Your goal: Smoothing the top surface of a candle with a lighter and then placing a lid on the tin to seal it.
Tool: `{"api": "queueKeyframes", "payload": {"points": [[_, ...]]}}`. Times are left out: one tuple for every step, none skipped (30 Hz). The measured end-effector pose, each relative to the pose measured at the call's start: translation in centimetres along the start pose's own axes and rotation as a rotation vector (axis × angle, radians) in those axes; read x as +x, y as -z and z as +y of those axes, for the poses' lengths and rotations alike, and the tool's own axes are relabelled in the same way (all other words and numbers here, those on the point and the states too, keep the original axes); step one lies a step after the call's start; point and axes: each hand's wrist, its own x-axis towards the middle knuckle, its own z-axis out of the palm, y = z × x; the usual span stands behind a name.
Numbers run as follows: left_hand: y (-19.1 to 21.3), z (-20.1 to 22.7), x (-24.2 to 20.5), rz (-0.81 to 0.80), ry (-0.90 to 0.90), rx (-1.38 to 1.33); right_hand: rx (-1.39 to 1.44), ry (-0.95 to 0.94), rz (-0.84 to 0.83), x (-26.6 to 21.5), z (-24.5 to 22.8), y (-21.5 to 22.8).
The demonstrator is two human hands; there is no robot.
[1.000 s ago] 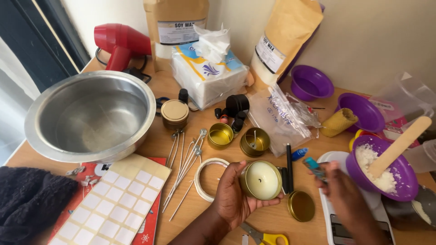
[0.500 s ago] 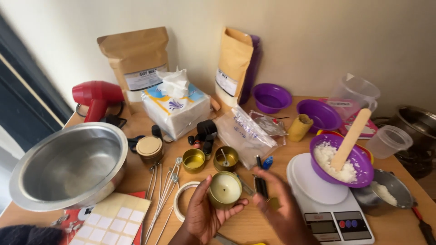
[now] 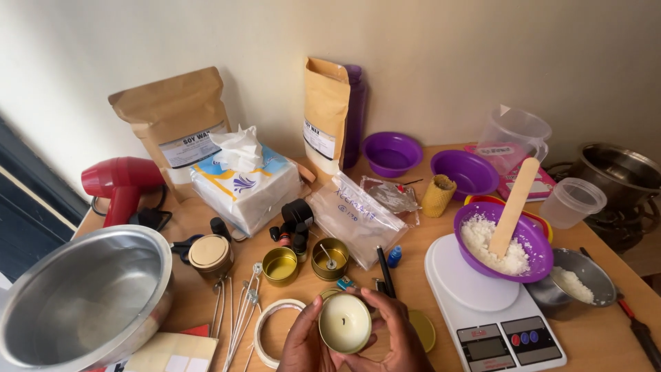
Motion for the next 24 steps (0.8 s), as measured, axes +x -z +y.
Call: {"api": "queueKeyframes", "payload": {"points": [[0.5,0.0,0.7,0.01,0.004,-0.007,0.0,-0.011,-0.006,0.3,0.1,0.2],[1.1,0.1,1.4,-0.046,-0.091,0.083,-0.096,0.119,-0.014,0.6,0.1,0.4],[1.7,0.0,2.0,-0.103,-0.184,0.171,-0.192,0.247,-0.026,0.8,0.2,0.6],[2.1,0.0,1.9,-0.092,-0.179,0.163,-0.192,0.236,-0.036,0.7,0.4,0.8],[2.3,0.3,2.1,-0.094,-0.197,0.174,-0.196,0.288,-0.008,1.0,0.7,0.8],[2.5,0.5,2.3,-0.096,-0.214,0.185,-0.2,0.339,0.019,1.3,1.0,0.8],[2.4,0.8,2.3,-0.096,-0.21,0.186,-0.202,0.336,0.021,1.3,1.7,1.0],[2.3,1.0,2.2,-0.097,-0.276,0.309,-0.221,0.354,0.012,1.3,2.4,1.2],[2.4,1.0,2.1,-0.095,-0.34,0.427,-0.24,0.367,-0.002,1.1,3.1,1.4],[2.9,1.1,2.3,-0.092,-0.333,0.424,-0.243,0.36,-0.005,1.3,2.1,1.2],[3.4,1.0,2.5,-0.327,-0.496,0.567,-0.234,0.309,0.036,1.5,1.2,1.1],[3.9,1.0,2.7,-0.567,-0.656,0.705,-0.226,0.258,0.077,1.7,0.2,0.9],[3.0,1.2,1.9,-0.564,-0.654,0.701,-0.228,0.255,0.074,1.1,0.6,0.8],[2.0,1.4,1.1,-0.498,-0.656,0.914,-0.097,0.092,0.076,0.5,0.9,0.8],[1.0,1.8,0.2,-0.426,-0.652,1.127,0.035,-0.071,0.079,-0.1,1.2,0.6],[1.5,1.6,0.4,-0.423,-0.651,1.126,0.035,-0.073,0.076,-0.2,1.9,0.8],[1.9,1.4,0.7,-0.214,-0.568,1.276,0.079,-0.073,-0.003,-0.3,2.6,1.1],[2.3,1.2,0.9,-0.002,-0.473,1.415,0.122,-0.073,-0.082,-0.3,3.3,1.3],[2.8,1.1,1.3,0.001,-0.472,1.412,0.122,-0.075,-0.086,-0.7,2.7,1.6],[3.3,1.0,1.7,0.061,-0.456,1.389,-0.086,-0.321,-0.173,-1.1,2.1,1.8],[3.8,1.0,2.1,0.12,-0.439,1.366,-0.296,-0.564,-0.26,-1.5,1.5,2.0],[3.6,0.9,2.0,0.124,-0.437,1.364,-0.296,-0.566,-0.265,-1.4,4.9,2.8],[3.4,0.8,2.0,0.183,-0.422,1.394,-0.131,-0.467,-0.319,-1.3,8.3,3.6],[3.2,0.8,1.9,0.243,-0.406,1.423,0.034,-0.368,-0.371,-1.3,11.7,4.3]]}}
